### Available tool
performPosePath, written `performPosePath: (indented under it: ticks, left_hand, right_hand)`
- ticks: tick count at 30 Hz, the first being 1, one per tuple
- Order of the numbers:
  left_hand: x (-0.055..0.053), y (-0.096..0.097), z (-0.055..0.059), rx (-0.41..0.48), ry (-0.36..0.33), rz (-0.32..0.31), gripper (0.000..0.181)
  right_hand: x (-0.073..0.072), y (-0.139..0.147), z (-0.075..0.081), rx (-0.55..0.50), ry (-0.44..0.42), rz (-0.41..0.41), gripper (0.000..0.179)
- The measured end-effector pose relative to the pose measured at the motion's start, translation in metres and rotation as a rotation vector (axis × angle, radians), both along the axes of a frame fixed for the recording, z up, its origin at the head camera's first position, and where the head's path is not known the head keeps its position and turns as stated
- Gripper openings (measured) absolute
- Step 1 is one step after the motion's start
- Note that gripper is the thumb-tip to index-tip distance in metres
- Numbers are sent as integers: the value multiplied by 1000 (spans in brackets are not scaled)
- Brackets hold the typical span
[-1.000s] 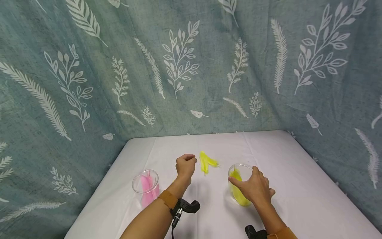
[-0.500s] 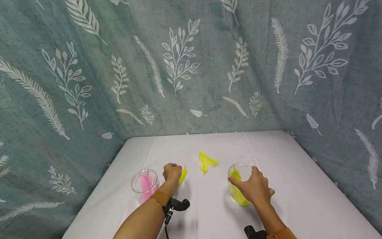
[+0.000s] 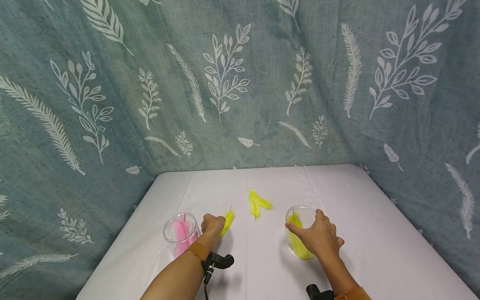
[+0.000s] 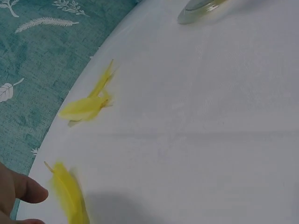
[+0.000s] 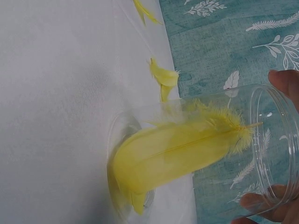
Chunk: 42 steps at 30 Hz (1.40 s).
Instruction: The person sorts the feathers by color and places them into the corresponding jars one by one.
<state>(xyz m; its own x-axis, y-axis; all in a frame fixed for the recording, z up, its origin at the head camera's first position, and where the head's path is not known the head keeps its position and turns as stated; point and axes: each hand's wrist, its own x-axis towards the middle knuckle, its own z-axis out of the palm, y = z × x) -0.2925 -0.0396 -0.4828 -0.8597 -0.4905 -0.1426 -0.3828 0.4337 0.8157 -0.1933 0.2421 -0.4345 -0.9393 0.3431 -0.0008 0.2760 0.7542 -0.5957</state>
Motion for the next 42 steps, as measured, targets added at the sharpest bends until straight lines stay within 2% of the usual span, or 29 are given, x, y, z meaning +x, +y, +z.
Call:
performPosePath:
  ticks: [8, 12, 19, 24, 27, 32, 36, 42]
  left_hand:
    - [3, 0, -2, 34, -12, -52, 19]
    - [3, 1, -1, 24, -33, -65, 21]
    - [3, 2, 1, 54, -37, -61, 33]
    - [5, 1, 0, 58, -33, -56, 29]
    - [6, 0, -1, 2, -35, -70, 28]
    - [8, -2, -2, -133, -37, -134, 39]
    - [5, 0, -7, -205, -44, -145, 46]
    - [6, -2, -8, -270, -43, -176, 25]
  right_hand:
    - [0, 0, -1, 2, 3, -2, 128]
    - [0, 0, -1, 2, 8, 4, 127]
    - [0, 0, 2, 0, 16, 8, 126]
    - [1, 0, 1, 0, 7, 9, 127]
    - [1, -1, 1, -3, 5, 9, 127]
    - [1, -1, 1, -1, 9, 9, 127]
    - [1, 0, 1, -1, 15, 15, 127]
    - [1, 0, 1, -4, 13, 12, 127]
